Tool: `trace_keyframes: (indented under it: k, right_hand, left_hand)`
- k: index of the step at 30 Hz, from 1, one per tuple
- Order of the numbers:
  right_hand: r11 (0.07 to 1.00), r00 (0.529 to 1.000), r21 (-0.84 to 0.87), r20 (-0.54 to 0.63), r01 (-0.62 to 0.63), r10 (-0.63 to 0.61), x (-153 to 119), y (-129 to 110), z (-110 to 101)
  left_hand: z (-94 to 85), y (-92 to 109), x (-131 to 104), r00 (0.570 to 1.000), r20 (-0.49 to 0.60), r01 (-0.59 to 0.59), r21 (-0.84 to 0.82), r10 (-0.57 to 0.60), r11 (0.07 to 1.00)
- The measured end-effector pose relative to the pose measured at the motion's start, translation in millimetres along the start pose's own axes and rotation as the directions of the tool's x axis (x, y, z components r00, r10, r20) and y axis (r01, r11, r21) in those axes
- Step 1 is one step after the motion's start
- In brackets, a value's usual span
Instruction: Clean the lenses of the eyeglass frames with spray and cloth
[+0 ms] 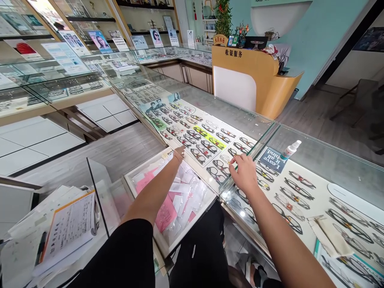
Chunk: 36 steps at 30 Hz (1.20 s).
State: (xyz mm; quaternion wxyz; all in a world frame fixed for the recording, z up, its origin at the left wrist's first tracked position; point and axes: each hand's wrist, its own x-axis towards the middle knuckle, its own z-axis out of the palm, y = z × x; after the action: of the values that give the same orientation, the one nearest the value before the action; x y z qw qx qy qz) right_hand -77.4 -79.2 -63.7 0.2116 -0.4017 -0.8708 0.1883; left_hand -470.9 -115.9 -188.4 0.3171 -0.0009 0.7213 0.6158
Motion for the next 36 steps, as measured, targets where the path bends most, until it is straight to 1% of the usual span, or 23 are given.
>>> trace_keyframes:
  k: [2,4,7,11,15,18,21,25,29,32,36]
  right_hand:
    - [1.0,1.0,0.004,-0.002,-0.001,0.001,0,0,0]
    - [1.0,1.0,0.008,-0.004,0.001,-0.001,0,1,0]
    - [1.0,1.0,0.005,0.002,-0.006,0.006,0,0,0]
    - [1.0,1.0,0.006,0.012,-0.028,0.028,0,-2,-1]
    - [0.999,0.999,0.009,0.007,-0.038,0.038,1,-5,-2]
    - [0.999,0.999,0.012,0.01,-0.046,0.046,1,-6,-2]
    - [0.998,0.998,0.02,0.011,-0.057,0.057,2,-6,-2]
    - [0.998,0.998,0.024,0.009,-0.063,0.063,3,-7,-2]
    - [0.997,0.998,0.016,0.0,-0.069,0.069,4,-6,-1]
    - [0.997,0.997,0.014,-0.006,-0.071,0.071,4,-6,-1]
    - [0.998,0.998,0.008,-0.009,-0.068,0.068,5,-5,1]
  left_hand:
    - [-7.7,15,14,0.999,-0.033,-0.025,0.039,0.026,0.999]
    - [-12.5,28,26,0.998,-0.043,-0.049,0.068,0.052,0.996]
    - [-13.9,38,44,0.998,-0.029,-0.058,0.098,0.061,0.994]
    - [-5.2,40,65,0.999,-0.018,-0.046,0.123,0.049,0.991]
    - [9.2,37,84,0.999,-0.045,-0.018,0.144,0.024,0.989]
    - [17.0,37,92,0.997,-0.073,0.005,0.156,0.007,0.988]
    - [20.9,38,96,0.996,-0.083,0.004,0.152,0.009,0.988]
    - [24.1,38,95,0.996,-0.087,0.005,0.129,0.006,0.992]
    - [22.1,39,82,0.993,-0.115,0.02,0.105,-0.008,0.994]
    - [10.4,42,62,0.99,-0.141,0.031,0.096,-0.017,0.995]
    - [-19.0,47,22,0.987,-0.163,0.016,0.104,0.001,0.994]
